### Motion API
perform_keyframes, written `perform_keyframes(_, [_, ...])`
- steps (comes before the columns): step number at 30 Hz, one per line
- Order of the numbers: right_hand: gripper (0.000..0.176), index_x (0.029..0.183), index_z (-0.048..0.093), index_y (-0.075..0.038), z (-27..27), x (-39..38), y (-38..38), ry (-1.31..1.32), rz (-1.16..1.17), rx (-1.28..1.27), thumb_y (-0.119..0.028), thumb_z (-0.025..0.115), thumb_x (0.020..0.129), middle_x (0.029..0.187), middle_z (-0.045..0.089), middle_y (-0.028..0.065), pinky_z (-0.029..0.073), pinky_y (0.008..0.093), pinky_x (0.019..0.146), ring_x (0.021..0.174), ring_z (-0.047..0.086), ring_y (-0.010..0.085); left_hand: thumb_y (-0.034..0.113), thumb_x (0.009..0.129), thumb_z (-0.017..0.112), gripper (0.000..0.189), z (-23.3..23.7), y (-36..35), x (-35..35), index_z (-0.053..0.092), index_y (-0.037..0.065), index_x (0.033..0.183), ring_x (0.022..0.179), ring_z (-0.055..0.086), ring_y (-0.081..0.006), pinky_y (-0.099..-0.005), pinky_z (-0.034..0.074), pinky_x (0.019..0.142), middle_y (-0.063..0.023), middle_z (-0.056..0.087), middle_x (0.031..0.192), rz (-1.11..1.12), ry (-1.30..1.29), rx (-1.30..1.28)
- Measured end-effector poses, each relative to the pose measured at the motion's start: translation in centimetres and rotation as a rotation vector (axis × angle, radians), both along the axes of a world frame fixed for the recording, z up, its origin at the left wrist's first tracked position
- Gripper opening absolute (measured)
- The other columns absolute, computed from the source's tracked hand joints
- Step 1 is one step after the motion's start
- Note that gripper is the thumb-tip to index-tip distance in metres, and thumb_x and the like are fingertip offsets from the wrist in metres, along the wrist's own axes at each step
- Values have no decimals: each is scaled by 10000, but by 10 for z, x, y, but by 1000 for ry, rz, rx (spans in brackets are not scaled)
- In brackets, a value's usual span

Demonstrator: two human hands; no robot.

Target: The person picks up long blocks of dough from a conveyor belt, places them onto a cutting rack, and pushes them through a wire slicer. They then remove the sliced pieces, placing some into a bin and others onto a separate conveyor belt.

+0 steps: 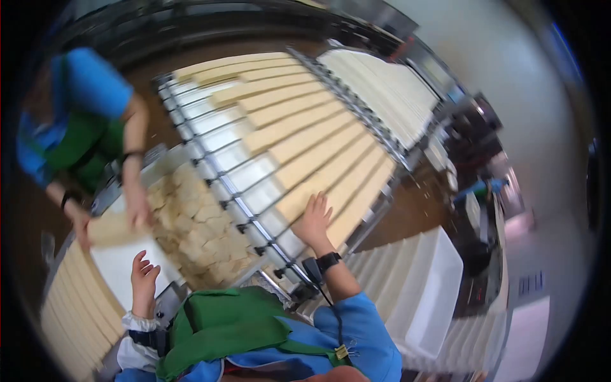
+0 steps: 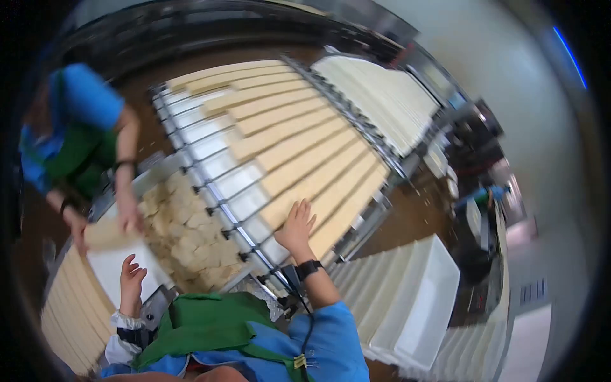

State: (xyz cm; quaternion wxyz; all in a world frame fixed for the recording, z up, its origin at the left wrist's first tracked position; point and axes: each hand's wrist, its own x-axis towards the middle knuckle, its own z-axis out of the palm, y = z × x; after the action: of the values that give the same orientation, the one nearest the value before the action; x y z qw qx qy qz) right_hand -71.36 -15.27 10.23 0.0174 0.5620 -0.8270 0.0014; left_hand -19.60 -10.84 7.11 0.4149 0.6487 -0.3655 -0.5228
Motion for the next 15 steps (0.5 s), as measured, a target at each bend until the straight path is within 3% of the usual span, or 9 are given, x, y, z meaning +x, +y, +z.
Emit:
perform_keyframes(4, [930, 1535, 349, 103, 26, 116, -37, -154, 448, -173, -281, 775, 803, 1653, 231, 336, 146, 638, 1249, 1566, 147, 494, 41, 823, 729, 743, -33, 60, 54, 466, 149, 1509, 1026, 566, -210, -349, 522, 874, -120, 554, 1144, 261, -17, 87])
perform_keyframes(6, [842, 1504, 404, 91, 10, 187, -60, -299, 705, -158, -268, 756, 829, 1637, 265, 336, 153, 638, 1246, 1554, 179, 500, 53, 819, 708, 786, -37, 84, 72, 412, 150, 1540, 873, 578, -179, -315, 524, 731, -94, 562, 1052, 317, -30, 168])
perform_keyframes(7, [760, 1476, 447, 72, 5, 230, -67, -326, 825, -165, -260, 741, 860, 1593, 331, 348, 206, 611, 1242, 1518, 255, 509, 54, 808, 712, 811, -35, 95, 76, 395, 141, 1550, 804, 579, -167, -309, 513, 673, -79, 568, 998, 390, -53, 141])
perform_keyframes(10, [708, 1456, 466, 78, -26, 357, -86, -467, 1134, -22, -252, 726, 886, 1545, 404, 349, 266, 575, 1231, 1477, 331, 512, 35, 781, 746, 884, -66, 126, 101, 366, 149, 1572, 697, 536, -137, -306, 475, 602, -27, 537, 819, 585, 18, 151])
perform_keyframes(11, [677, 1439, 478, 86, -36, 402, -87, -531, 1220, 3, -243, 716, 898, 1495, 473, 336, 308, 548, 1220, 1439, 394, 501, 4, 797, 730, 885, -63, 135, 109, 345, 145, 1581, 719, 537, -134, -301, 475, 631, -27, 550, 831, 614, 36, 173])
perform_keyframes(12, [665, 1438, 483, 84, -48, 445, -89, -578, 1293, 51, -236, 713, 903, 1513, 457, 328, 314, 535, 1220, 1448, 386, 492, -27, 812, 714, 887, -61, 140, 118, 323, 142, 1591, 741, 538, -131, -296, 475, 660, -27, 562, 844, 629, 56, 190])
perform_keyframes(15, [651, 1444, 482, 82, -75, 561, -94, -658, 1443, 132, -226, 700, 913, 1534, 444, 313, 317, 513, 1228, 1463, 380, 466, -7, 775, 751, 940, -81, 156, 140, 323, 145, 1598, 698, 526, -124, -292, 451, 594, -20, 537, 808, 688, 37, 210])
